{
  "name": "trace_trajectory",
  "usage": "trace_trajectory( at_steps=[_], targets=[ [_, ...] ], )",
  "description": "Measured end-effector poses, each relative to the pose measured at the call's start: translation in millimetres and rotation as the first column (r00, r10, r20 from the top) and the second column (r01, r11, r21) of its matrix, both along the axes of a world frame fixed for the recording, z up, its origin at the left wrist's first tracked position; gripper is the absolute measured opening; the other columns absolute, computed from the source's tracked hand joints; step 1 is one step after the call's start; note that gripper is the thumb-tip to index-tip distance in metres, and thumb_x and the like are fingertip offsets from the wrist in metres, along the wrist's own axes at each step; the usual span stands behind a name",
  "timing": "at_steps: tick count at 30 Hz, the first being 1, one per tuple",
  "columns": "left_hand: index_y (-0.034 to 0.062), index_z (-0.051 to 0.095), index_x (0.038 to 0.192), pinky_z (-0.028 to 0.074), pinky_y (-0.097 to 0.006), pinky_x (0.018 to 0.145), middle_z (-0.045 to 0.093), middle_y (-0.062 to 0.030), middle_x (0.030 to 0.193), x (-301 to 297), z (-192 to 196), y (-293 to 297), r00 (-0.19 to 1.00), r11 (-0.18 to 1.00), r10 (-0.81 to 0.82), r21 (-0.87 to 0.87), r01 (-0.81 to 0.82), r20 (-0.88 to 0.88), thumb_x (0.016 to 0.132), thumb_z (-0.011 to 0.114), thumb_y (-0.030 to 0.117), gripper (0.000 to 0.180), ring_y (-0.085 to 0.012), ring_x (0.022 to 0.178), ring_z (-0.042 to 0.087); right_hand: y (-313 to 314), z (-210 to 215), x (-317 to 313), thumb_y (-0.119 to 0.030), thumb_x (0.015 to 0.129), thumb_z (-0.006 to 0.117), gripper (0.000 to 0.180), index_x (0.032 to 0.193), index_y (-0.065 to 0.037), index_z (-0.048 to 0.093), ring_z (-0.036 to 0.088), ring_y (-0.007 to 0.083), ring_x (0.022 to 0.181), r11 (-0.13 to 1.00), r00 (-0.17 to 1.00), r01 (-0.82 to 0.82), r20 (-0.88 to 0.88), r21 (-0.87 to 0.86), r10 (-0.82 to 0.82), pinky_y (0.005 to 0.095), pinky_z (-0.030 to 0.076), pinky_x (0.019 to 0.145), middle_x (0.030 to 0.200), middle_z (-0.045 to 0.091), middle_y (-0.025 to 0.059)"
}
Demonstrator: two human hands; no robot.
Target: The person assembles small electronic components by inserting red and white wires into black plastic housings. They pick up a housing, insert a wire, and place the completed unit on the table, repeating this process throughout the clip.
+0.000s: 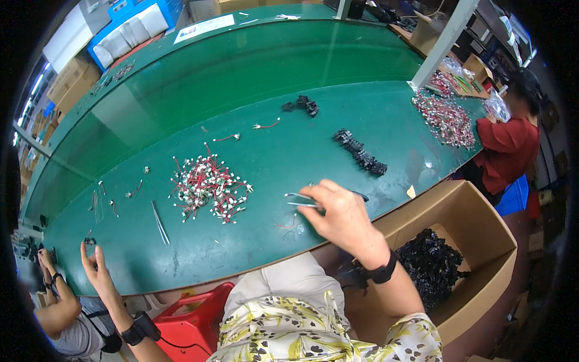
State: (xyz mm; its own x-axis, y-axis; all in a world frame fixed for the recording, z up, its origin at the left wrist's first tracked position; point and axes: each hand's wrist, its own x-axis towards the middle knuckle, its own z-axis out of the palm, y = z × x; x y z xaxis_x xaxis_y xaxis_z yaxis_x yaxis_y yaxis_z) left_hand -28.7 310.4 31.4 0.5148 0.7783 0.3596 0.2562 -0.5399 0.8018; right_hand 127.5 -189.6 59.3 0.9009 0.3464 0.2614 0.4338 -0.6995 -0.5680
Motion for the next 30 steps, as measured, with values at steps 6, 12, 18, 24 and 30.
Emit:
trace_trajectory(
  at_steps=[6, 12, 18, 24, 30],
  targets=[
    [-0.005, 0.039, 0.139, 0.046, -0.026, 0.068, 0.054, -0.0086, 0.098, 61.4, 23.5, -177.9, 0.722, -0.306, -0.284, -0.773, 0.555, 0.631, 0.078, 0.055, 0.0, 0.063, -0.0154, 0.08, 0.049, 9.8, 0.8, 20.1, -0.011, 0.077, 0.063, 0.008, 0.083, -0.005, 0.064, 0.063, 0.0304, 0.067, 0.914, 0.978, -0.089, 0.137, -0.396, 0.155, 0.0415, 0.052, 0.058, 0.078, 0.056, 0.0098],
    [-0.0045, 0.035, 0.138, 0.051, -0.039, 0.097, 0.039, -0.0283, 0.141, 68.1, 11.8, -241.9, 0.64, -0.626, -0.202, -0.601, 0.497, 0.741, 0.1, 0.046, 0.02, 0.046, -0.0337, 0.121, 0.053, 12.1, -3.7, 24.7, -0.007, 0.076, 0.065, 0.007, 0.074, -0.002, 0.061, 0.062, 0.0295, 0.061, 0.937, 0.969, -0.142, 0.149, -0.318, 0.197, 0.039, 0.049, 0.054, 0.076, 0.059, 0.0113],
    [-0.0021, 0.043, 0.134, 0.051, -0.037, 0.097, 0.044, -0.0235, 0.138, 63.9, -3.9, -250.0, 0.56, -0.699, -0.218, -0.528, 0.482, 0.8, 0.1, 0.047, 0.032, 0.048, -0.0291, 0.119, 0.055, 7.2, 6.0, 8.4, -0.006, 0.083, 0.069, 0.012, 0.089, 0.002, 0.062, 0.061, 0.0101, 0.07, 0.887, 0.936, 0.108, -0.347, 0.448, 0.062, 0.0254, 0.049, 0.061, 0.084, 0.064, 0.0038],
    [0.0029, 0.049, 0.132, 0.054, -0.03, 0.085, 0.052, -0.0185, 0.131, 60.0, -25.8, -261.5, 0.416, -0.708, -0.284, -0.481, 0.517, 0.864, 0.097, 0.053, 0.034, 0.048, -0.0204, 0.1, 0.06, 24.7, -2.5, -37.8, -0.006, 0.089, 0.064, 0.011, 0.095, 0.0, 0.057, 0.06, 0.0097, 0.074, 0.286, 0.805, 0.252, -0.364, 0.925, 0.468, 0.0198, 0.044, 0.061, 0.088, 0.064, 0.0072],
    [-0.0021, 0.046, 0.134, 0.049, -0.033, 0.1, 0.046, -0.02, 0.138, 57.8, -4.2, -269.1, 0.529, -0.597, -0.406, -0.655, 0.464, 0.745, 0.101, 0.045, 0.023, 0.042, -0.0249, 0.118, 0.055, 28.5, -19.9, -64.4, -0.009, 0.088, 0.064, 0.012, 0.095, -0.002, 0.057, 0.056, 0.0067, 0.069, 0.25, 0.723, 0.328, -0.412, 0.911, 0.555, 0.017, 0.034, 0.05, 0.087, 0.065, 0.0098]
  ],
)
